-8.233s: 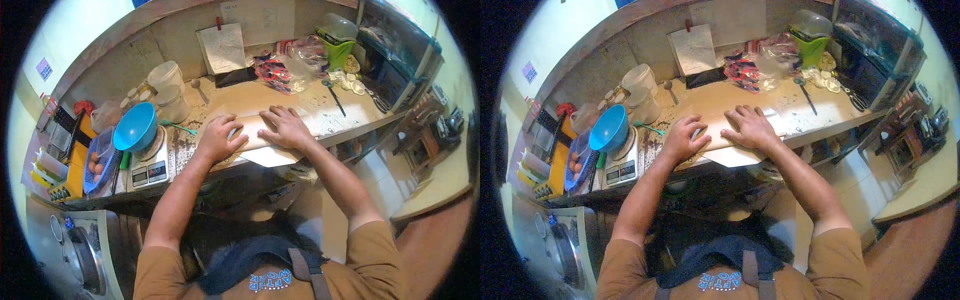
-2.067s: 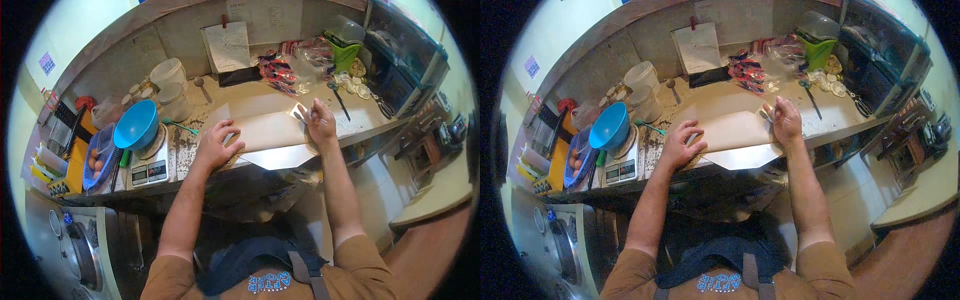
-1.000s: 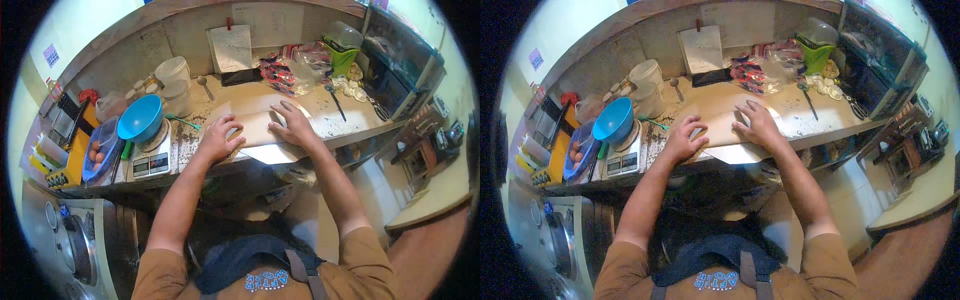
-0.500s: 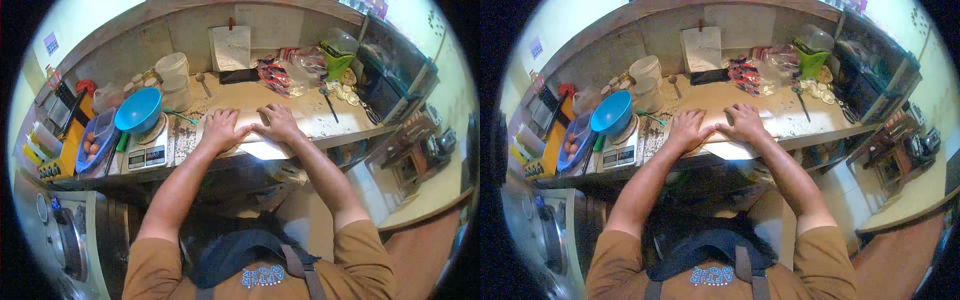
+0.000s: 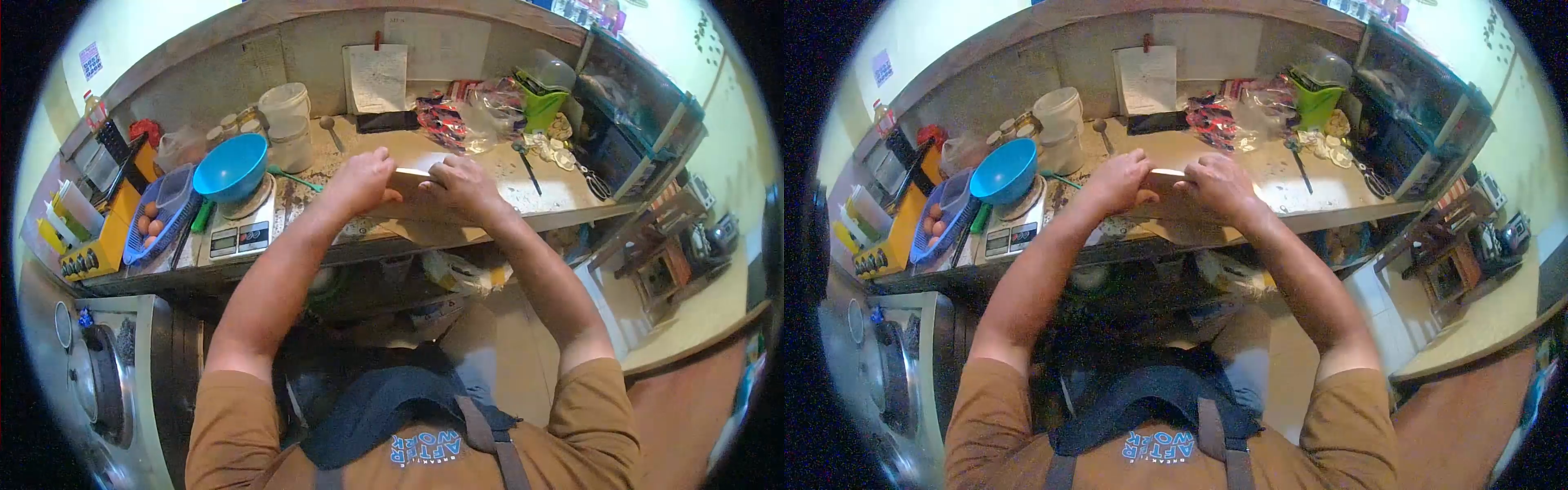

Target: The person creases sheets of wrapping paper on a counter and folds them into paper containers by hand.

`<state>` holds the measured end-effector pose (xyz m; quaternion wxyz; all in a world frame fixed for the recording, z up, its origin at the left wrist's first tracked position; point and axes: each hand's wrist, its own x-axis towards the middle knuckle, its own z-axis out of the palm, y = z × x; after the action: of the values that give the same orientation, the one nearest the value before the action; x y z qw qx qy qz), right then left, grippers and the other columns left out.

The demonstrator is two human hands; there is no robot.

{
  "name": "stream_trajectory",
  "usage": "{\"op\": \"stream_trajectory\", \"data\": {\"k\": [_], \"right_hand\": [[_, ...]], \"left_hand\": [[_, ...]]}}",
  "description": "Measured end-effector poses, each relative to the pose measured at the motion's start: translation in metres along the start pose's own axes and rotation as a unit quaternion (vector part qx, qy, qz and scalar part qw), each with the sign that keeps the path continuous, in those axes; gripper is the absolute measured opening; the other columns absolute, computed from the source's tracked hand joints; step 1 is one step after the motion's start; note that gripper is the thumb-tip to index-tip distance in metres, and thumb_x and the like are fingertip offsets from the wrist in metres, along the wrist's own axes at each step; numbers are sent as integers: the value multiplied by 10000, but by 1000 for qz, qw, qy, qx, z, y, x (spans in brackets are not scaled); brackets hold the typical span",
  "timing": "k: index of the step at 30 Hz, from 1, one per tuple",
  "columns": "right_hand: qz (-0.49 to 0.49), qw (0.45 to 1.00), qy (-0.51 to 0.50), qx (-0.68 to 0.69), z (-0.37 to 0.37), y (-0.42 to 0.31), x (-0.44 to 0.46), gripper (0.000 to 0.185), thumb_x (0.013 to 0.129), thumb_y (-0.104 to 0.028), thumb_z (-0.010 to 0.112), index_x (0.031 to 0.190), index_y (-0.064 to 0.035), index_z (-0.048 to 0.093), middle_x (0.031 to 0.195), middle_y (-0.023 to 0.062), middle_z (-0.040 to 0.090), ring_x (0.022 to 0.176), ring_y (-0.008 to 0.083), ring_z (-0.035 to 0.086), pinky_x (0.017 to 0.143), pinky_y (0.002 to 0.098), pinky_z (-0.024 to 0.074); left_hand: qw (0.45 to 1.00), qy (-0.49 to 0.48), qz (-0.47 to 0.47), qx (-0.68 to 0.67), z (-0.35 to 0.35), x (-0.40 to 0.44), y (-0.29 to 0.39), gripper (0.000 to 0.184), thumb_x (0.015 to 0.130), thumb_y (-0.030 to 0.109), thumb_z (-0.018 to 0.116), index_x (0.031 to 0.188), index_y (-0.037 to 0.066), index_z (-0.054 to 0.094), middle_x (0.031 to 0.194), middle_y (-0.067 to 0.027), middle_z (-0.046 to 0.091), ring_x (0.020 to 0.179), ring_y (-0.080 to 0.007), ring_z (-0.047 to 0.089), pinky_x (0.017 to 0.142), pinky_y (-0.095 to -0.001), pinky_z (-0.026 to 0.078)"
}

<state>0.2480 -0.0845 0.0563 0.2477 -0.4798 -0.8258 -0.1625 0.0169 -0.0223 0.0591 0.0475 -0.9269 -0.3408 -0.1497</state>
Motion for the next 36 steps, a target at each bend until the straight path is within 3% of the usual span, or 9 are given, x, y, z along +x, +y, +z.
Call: {"op": "stream_trajectory", "data": {"k": [1,5,8,9,12,17,23,27,36], "right_hand": [[3,1000,-16,5,-1,-2,-2,316,876,-401,681,862,-86,686,836,131,666,843,317,664,742,464,514],[37,992,-120,-19,-24,-40,-8,343,872,-406,689,940,-71,674,882,146,669,852,326,670,735,469,524],[86,992,-26,94,-32,-59,-36,451,885,-426,681,1128,-49,634,963,152,683,911,334,672,776,455,530],[120,980,-72,140,-42,-65,-46,628,867,-439,723,1348,-70,559,1131,184,681,1015,325,668,873,407,531],[109,978,-107,142,-46,-75,-82,844,804,-512,766,1430,-30,468,1198,189,659,1103,377,622,982,426,475],[76,962,-255,58,-20,-101,-109,869,862,-490,702,1520,-74,316,1545,185,371,1453,319,327,1200,552,205],[-2,972,-205,116,2,-112,-108,920,793,-453,769,1498,-53,334,1518,196,387,1446,366,320,1187,566,220],[11,965,-251,81,-21,-86,-88,1031,710,-435,843,1533,-119,309,1573,209,315,1468,384,283,1202,560,193],[0,963,-243,118,-24,-19,-71,587,774,-214,774,1317,-100,583,1322,153,603,1253,334,548,1081,448,415]], "left_hand": [[999,23,39,11,-3,1,-3,290,817,291,751,963,58,661,985,-130,624,980,-355,637,815,-450,531],[987,14,109,118,-26,2,-2,93,830,220,669,805,130,672,864,-58,639,922,-289,658,737,-423,539],[984,64,127,108,-33,-2,-9,87,834,222,671,817,137,673,865,-54,633,915,-276,655,741,-413,538],[985,72,122,99,-32,-3,-18,76,829,205,684,868,140,694,911,-43,655,935,-265,646,776,-405,537],[981,132,124,76,-16,-8,-56,115,822,177,701,930,141,715,978,-33,685,976,-264,643,829,-383,536],[989,70,-18,126,-16,-33,-46,894,635,168,860,1444,216,483,1484,-95,460,1374,-319,417,1125,-488,366],[977,45,174,115,-19,-89,54,542,721,161,770,1241,159,618,1300,-103,596,1290,-288,500,1114,-448,375],[990,18,119,79,4,-111,53,156,808,140,614,942,59,615,1017,-114,629,1040,-278,602,918,-379,478],[993,107,35,22,37,-113,35,285,769,55,607,1053,48,623,1093,-132,640,1062,-301,603,898,-406,484]]}}
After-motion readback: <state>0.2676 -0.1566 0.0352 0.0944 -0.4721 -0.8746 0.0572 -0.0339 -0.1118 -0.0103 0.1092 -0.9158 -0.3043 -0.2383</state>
